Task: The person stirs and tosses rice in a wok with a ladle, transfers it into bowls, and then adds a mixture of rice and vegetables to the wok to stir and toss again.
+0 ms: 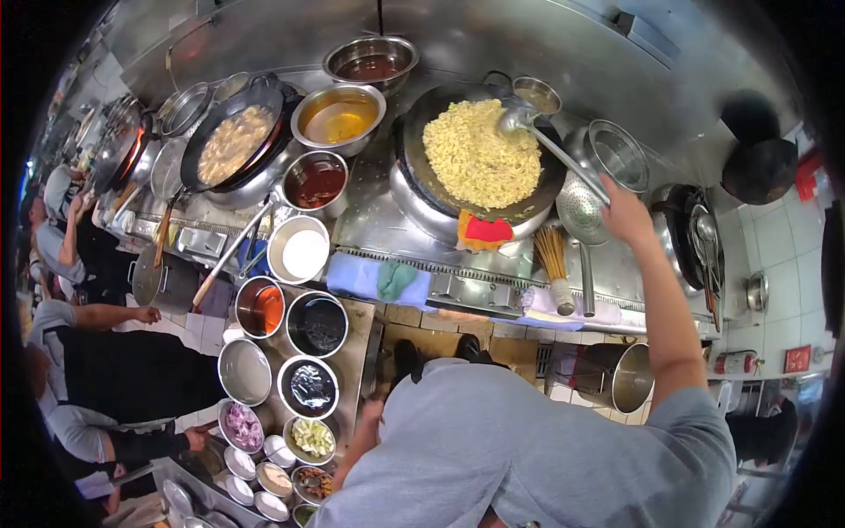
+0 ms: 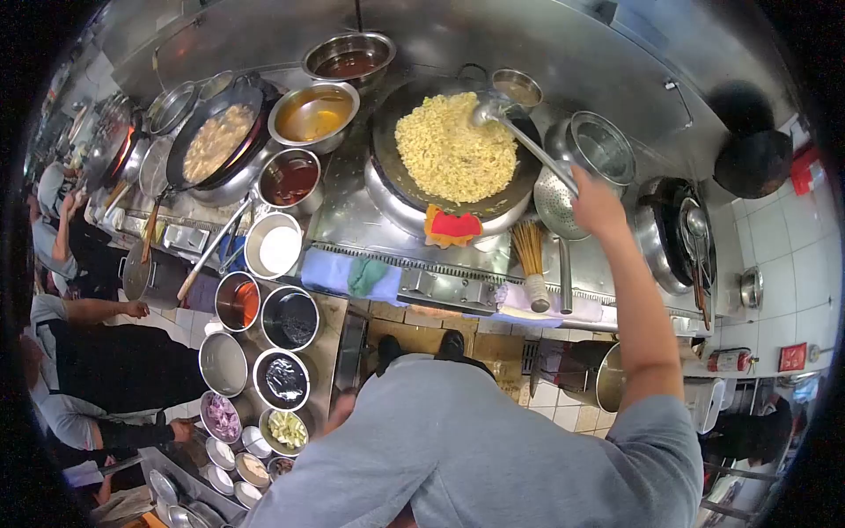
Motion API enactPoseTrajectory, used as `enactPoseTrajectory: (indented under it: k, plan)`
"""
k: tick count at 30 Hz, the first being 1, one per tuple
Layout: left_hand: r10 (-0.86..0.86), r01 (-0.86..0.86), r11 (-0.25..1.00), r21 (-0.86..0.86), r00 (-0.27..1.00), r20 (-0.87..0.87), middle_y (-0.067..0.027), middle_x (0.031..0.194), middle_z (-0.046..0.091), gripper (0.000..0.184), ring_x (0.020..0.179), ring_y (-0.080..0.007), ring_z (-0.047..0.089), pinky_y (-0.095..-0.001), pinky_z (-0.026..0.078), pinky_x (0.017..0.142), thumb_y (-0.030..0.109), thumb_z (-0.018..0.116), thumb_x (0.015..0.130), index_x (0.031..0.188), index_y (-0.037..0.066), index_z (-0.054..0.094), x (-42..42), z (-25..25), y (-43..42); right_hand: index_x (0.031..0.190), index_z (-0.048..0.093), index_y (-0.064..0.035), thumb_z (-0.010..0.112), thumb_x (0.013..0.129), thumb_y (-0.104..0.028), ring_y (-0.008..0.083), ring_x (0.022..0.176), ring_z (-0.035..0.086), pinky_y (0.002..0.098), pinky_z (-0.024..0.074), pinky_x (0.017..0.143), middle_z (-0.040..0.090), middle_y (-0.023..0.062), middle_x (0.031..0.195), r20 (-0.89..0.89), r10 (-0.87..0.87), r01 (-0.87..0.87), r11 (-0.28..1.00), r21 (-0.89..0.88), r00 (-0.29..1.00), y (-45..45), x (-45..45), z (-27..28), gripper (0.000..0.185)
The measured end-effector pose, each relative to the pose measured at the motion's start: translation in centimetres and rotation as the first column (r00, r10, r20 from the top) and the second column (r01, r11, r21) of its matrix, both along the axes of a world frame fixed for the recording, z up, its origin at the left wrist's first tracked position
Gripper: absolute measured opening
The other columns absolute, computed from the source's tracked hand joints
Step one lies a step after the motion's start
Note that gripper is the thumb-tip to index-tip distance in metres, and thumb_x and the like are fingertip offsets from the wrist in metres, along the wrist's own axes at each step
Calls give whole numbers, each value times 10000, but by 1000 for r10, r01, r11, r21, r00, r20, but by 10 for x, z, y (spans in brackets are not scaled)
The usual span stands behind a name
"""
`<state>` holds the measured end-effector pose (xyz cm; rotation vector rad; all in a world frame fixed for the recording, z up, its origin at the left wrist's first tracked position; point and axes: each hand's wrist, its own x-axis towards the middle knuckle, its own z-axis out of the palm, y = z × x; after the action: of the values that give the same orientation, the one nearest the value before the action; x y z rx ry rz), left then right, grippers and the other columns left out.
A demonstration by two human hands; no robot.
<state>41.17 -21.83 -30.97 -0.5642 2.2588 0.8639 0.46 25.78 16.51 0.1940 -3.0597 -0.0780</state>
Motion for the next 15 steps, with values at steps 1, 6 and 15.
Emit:
enactPoseTrajectory:
  k: [1,6,15]
  plan:
    - [28,-31,999,35,996,85,-189,1032,650,504,961,-350,626,-403,491,791,505,490,875,1068,61,629,15,-3,1,1351,370,-141,559,804,-112,342,858,641,480,497,744,633,237,937,3,7,-7,1000,6,1000,-12,10,-9,580]
    - [111,-145,981,128,964,240,-190,1026,652,484,967,-347,624,-397,489,797,485,501,873,1061,59,634,44,-13,4,1286,395,-34,555,773,-114,315,812,657,447,504,673,656,172,864,235,-74,22,976,218,969,-105,47,-92,543]
    - [139,-158,977,141,981,138,-194,1016,655,448,976,-342,621,-386,484,809,448,521,869,1048,56,643,-21,-1,3,1370,364,-162,487,945,-188,128,552,521,272,451,471,525,-3,709,601,215,634,-145,-760,770,-67,72,-115,443]
